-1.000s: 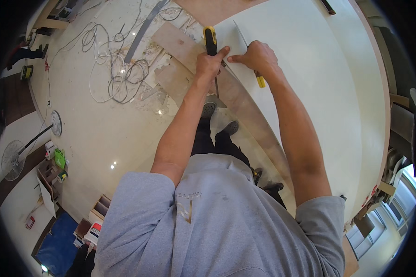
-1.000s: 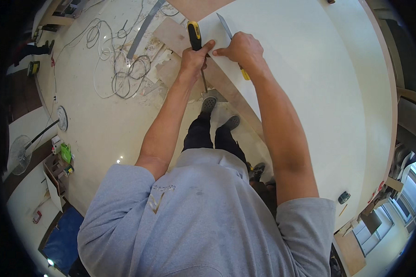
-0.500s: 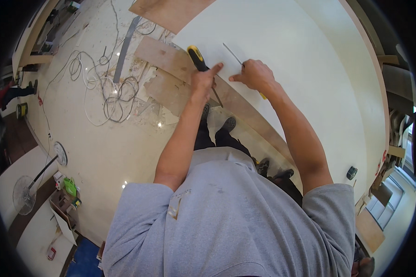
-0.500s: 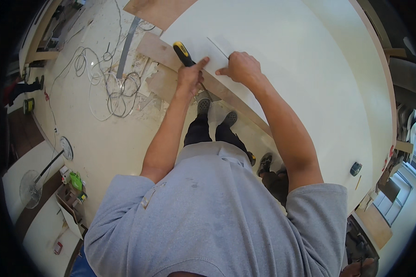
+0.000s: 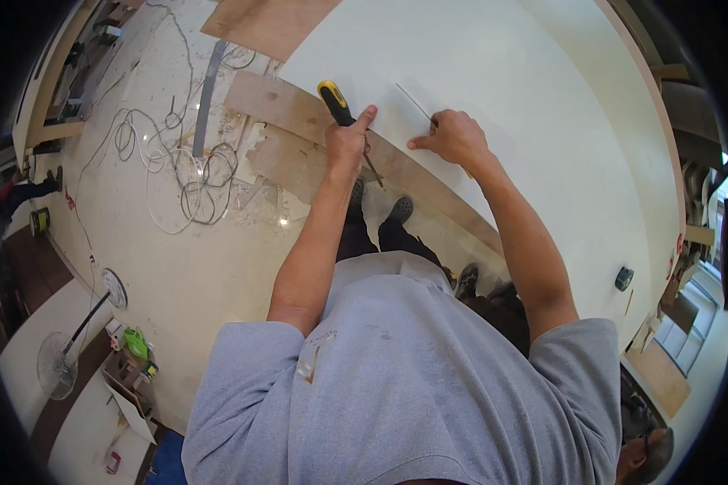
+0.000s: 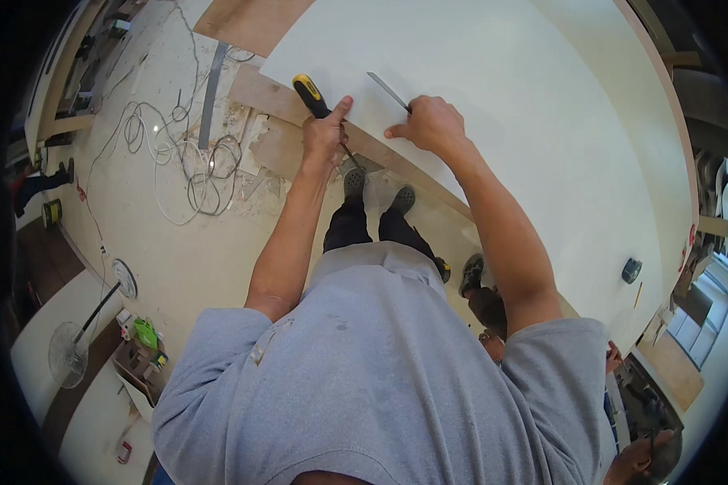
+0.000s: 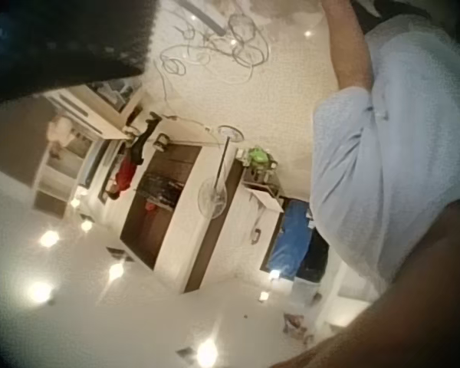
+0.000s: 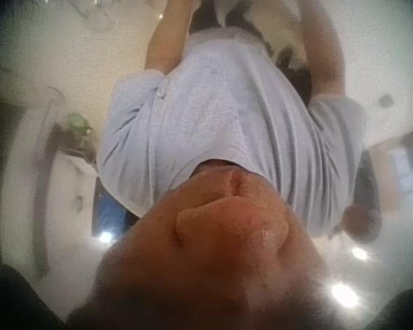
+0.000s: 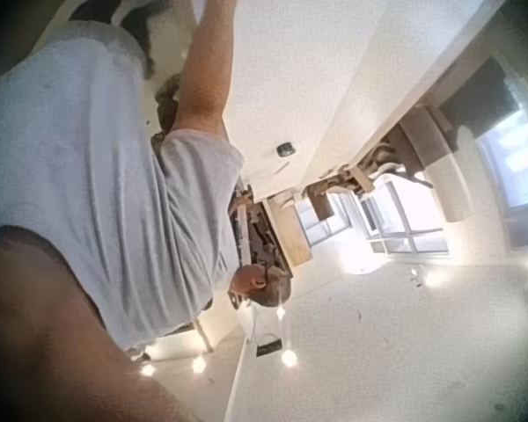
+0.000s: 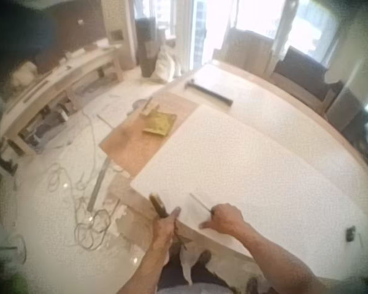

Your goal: Repairing furniture by scraping off old laminate material, cleaning the area, and measuring new boards for installation.

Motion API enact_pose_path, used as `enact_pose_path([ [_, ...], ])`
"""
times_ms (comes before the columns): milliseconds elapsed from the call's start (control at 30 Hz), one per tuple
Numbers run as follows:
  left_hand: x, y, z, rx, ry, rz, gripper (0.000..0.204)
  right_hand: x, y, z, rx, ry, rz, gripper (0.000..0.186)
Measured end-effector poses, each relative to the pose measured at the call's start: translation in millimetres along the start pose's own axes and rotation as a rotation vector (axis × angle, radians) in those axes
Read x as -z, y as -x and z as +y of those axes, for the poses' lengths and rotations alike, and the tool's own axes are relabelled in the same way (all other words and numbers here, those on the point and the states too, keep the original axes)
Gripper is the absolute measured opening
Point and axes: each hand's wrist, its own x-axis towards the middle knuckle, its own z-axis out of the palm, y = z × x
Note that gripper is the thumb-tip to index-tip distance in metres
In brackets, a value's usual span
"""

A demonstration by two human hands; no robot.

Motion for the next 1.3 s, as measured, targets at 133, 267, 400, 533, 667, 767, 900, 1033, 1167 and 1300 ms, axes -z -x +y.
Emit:
enact_pose_path([
  [133,-1.6,-0.6,-5.4,-0.028,0.059,-0.007,0.03,-1.6,-2.8,2.5,-0.021,-0.012,0.012,0.047],
  [267,-17.9,24.5,-25.9,0.017,-0.088,-0.093,0.025,-12.6,0.6,9.4,0.065,-0.044,0.105,0.047],
  [400,-31.7,34.3,-46.1,0.162,0.1,-0.162,0.035,-28.3,12.2,33.6,0.093,-0.086,0.089,0.05],
  [533,-29.4,23.6,-48.3,0.134,-0.018,-0.158,0.02,-32.4,51.6,69.3,0.035,-0.19,0.124,0.044],
  [667,-26.2,31.0,-45.9,0.128,-0.091,-0.176,0.027,-37.2,99.0,103.2,-0.061,-0.26,0.216,0.043],
  [767,-28.0,42.4,-40.7,0.056,-0.117,-0.246,0.03,-43.9,125.1,127.5,-0.149,-0.336,0.24,0.042],
  [900,-26.4,46.9,-36.5,0.067,-0.182,-0.261,0.034,-53.2,149.7,152.5,-0.232,-0.409,0.324,0.04],
  [1033,-21.5,44.4,-36.2,0.042,-0.15,-0.331,0.034,-55.3,160.8,162.0,-0.256,-0.477,0.309,0.036],
  [1167,-21.9,50.0,-32.7,0.068,-0.17,-0.369,0.036,-51.7,166.1,162.4,-0.257,-0.484,0.359,0.034],
  [1300,-25.6,58.8,-29.5,0.089,-0.185,-0.371,0.038,-48.2,171.1,162.7,-0.235,-0.51,0.328,0.035],
])
